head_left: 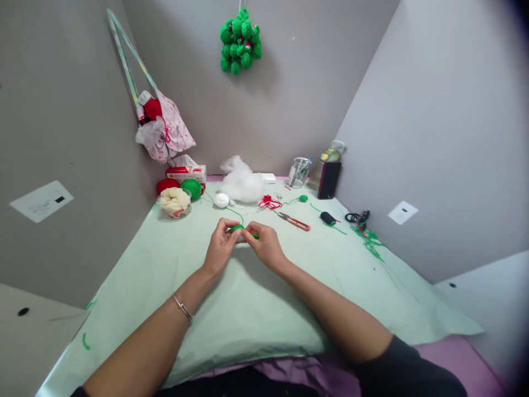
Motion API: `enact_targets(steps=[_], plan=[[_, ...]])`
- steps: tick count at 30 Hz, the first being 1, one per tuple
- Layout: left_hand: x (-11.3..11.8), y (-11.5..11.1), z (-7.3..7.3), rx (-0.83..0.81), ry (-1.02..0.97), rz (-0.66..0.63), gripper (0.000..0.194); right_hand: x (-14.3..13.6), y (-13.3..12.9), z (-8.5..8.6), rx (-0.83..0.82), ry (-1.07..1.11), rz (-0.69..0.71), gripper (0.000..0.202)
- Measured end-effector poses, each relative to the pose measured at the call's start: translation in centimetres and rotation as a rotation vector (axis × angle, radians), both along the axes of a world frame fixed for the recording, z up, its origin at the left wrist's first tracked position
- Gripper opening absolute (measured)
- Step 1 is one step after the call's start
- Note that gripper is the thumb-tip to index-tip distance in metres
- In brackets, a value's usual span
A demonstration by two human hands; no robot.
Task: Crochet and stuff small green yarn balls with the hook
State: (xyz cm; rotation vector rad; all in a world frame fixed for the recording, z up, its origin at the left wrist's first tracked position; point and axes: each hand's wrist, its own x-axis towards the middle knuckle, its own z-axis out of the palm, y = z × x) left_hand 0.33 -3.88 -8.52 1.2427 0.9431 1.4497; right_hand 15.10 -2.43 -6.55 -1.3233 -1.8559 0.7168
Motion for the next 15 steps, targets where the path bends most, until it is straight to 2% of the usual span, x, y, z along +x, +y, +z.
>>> enact_targets(steps=[5, 11, 13, 15], plan=[[-0.3, 1.0, -1.0, -0.054, 0.031, 0.029, 0.029, -0.5, -1.1, 0.4, 0.041, -0.177, 0.052, 0.018], [-0.4, 1.6, -2.1, -0.116, 0.023, 0.087, 0.034, -2.6, -2.2, -0.4, 0.051, -0.321, 0.08, 0.018], [-0.5, 1.7, -2.1, -0.13, -0.007, 0.1, 0.034, -2.7, -2.2, -0.2, 0.052, -0.338, 0.089, 0.022], [-0.8, 1.8, -1.9, -0.137, -0.045, 0.118, 0.034, -1.9, -1.8, 0.8, 0.062, -0.345, 0.117, 0.022]])
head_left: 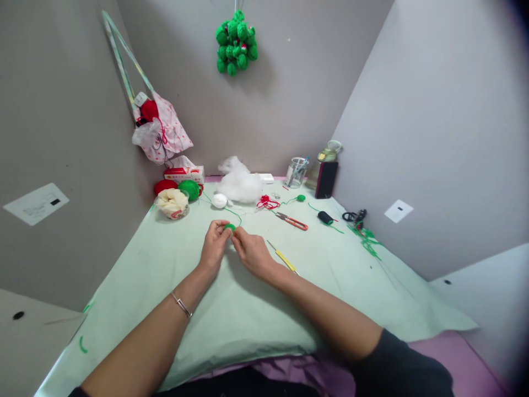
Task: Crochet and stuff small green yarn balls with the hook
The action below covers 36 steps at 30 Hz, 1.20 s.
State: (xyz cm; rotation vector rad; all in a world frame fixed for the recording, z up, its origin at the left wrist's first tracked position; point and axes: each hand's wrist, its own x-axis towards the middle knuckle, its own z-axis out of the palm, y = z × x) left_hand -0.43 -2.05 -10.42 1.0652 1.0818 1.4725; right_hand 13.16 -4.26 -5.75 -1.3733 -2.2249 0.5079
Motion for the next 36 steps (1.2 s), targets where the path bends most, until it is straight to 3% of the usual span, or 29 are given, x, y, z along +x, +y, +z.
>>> enact_targets(steps=[3, 6, 8, 10, 14, 17, 21, 26, 36], plan=[[-0.6, 0.3, 0.6, 0.013, -0.053, 0.048, 0.033, 3.2, 0.8, 2.4, 0.021, -0.006, 0.028, 0.025], [-1.3, 0.5, 1.1, 0.039, -0.083, 0.095, 0.03, 7.6, 1.6, 4.2, 0.024, -0.079, -0.068, 0.025], [-1.6, 0.6, 1.2, 0.049, -0.077, 0.114, 0.028, 9.8, 2.0, 4.5, -0.042, -0.19, -0.103, 0.013], [-1.7, 0.5, 1.3, 0.053, -0.051, 0.117, 0.027, 10.7, 2.1, 3.8, -0.12, -0.291, -0.079, 0.014], [-1.6, 0.4, 1.0, 0.056, 0.034, 0.076, 0.028, 9.3, 2.2, 1.6, -0.196, -0.359, -0.032, 0.012], [-1.3, 0.3, 0.9, 0.054, 0.091, 0.035, 0.03, 7.8, 2.3, 0.8, -0.204, -0.28, -0.047, 0.019], [-1.0, 0.1, 0.8, 0.049, 0.142, -0.009, 0.031, 6.7, 2.3, 1.6, -0.203, -0.01, -0.048, 0.014], [-0.5, -0.1, 0.7, 0.052, 0.168, -0.048, 0.029, 5.1, 1.1, 2.9, -0.346, 0.365, 0.094, 0.02], [0.5, -0.8, 0.9, 0.117, 0.218, -0.06, 0.026, 3.3, 1.1, 1.1, -0.592, 0.633, 0.131, 0.021]])
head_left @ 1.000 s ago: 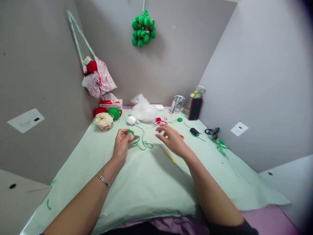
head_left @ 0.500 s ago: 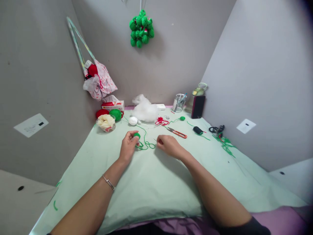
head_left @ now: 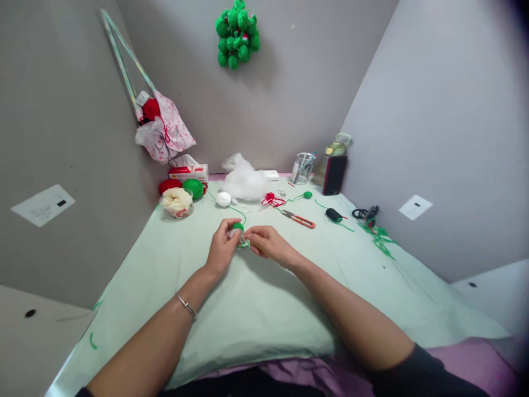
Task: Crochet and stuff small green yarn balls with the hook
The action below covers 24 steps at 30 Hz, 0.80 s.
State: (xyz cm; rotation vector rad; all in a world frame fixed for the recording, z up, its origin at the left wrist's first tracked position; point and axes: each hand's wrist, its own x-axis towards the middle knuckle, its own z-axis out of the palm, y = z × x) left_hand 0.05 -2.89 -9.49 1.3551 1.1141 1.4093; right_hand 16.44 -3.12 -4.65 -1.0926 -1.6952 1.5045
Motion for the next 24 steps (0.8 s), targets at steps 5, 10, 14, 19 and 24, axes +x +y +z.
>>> enact_targets(steps=[5, 10, 14, 19, 24], plan=[[0.0, -0.2, -0.2, 0.044, 0.035, 0.023, 0.026, -0.2, 0.3, -0.1, -0.077, 0.061, -0.018, 0.018], [-0.1, 0.0, -0.4, 0.042, 0.052, 0.004, 0.028, -0.6, 0.4, -0.4, -0.054, 0.065, -0.059, 0.017], [-0.1, 0.4, -0.4, 0.009, 0.058, -0.041, 0.028, -1.2, -0.4, -0.7, 0.075, 0.007, -0.152, 0.018], [-0.1, 0.1, -0.3, 0.044, 0.07, -0.039, 0.029, -1.8, -2.2, -0.3, 0.22, -0.06, -0.223, 0.016], [-0.3, -0.1, -0.3, 0.141, 0.096, 0.026, 0.028, -1.7, -2.2, -0.1, 0.16, -0.005, -0.124, 0.013]])
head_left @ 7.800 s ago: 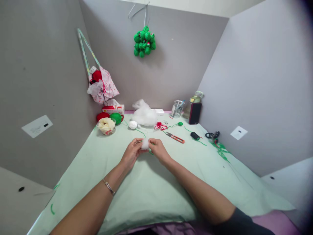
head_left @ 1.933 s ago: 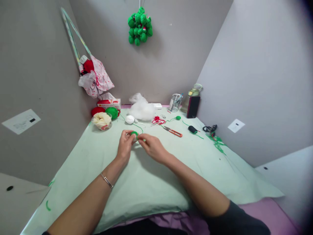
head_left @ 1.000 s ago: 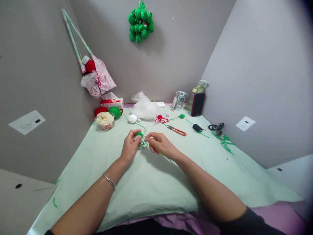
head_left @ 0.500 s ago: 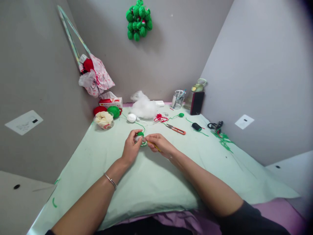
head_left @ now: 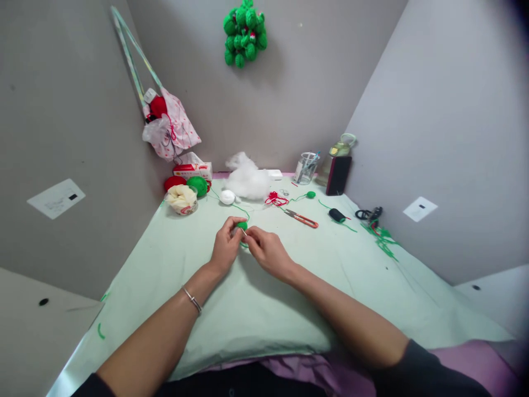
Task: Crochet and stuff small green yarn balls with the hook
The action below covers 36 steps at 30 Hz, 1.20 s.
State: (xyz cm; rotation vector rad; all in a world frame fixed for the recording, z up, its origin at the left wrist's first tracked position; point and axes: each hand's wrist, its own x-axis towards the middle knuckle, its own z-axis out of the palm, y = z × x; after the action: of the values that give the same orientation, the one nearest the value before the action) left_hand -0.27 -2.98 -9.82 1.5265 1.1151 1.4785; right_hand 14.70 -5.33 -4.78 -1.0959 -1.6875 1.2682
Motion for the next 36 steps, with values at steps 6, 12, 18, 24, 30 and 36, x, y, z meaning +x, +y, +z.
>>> enact_targets(steps=[6, 12, 18, 24, 30, 36], plan=[[-0.5, 0.9, 0.2, 0.121, 0.092, 0.128, 0.028, 1.2, 2.5, 0.5, -0.266, 0.168, 0.314, 0.028], [-1.3, 0.9, 0.9, 0.165, 0.128, 0.206, 0.023, 1.9, 1.4, 1.1, -0.43, 0.2, 0.642, 0.041], [-1.8, 1.1, 1.5, 0.049, -0.073, 0.2, 0.025, 4.0, 0.9, 2.5, -0.177, -0.243, 0.769, 0.04], [-0.9, 0.7, 1.6, -0.15, -0.274, 0.026, 0.02, 6.9, 3.6, 1.5, 0.228, -0.453, 0.097, 0.021], [0.1, 0.0, 1.4, -0.225, -0.311, -0.084, 0.021, 3.5, 3.0, -0.5, 0.277, -0.308, 0.043, 0.023], [0.0, 0.1, 1.1, -0.264, -0.283, -0.081, 0.025, 2.9, 2.5, 0.8, 0.336, -0.151, -0.024, 0.028]])
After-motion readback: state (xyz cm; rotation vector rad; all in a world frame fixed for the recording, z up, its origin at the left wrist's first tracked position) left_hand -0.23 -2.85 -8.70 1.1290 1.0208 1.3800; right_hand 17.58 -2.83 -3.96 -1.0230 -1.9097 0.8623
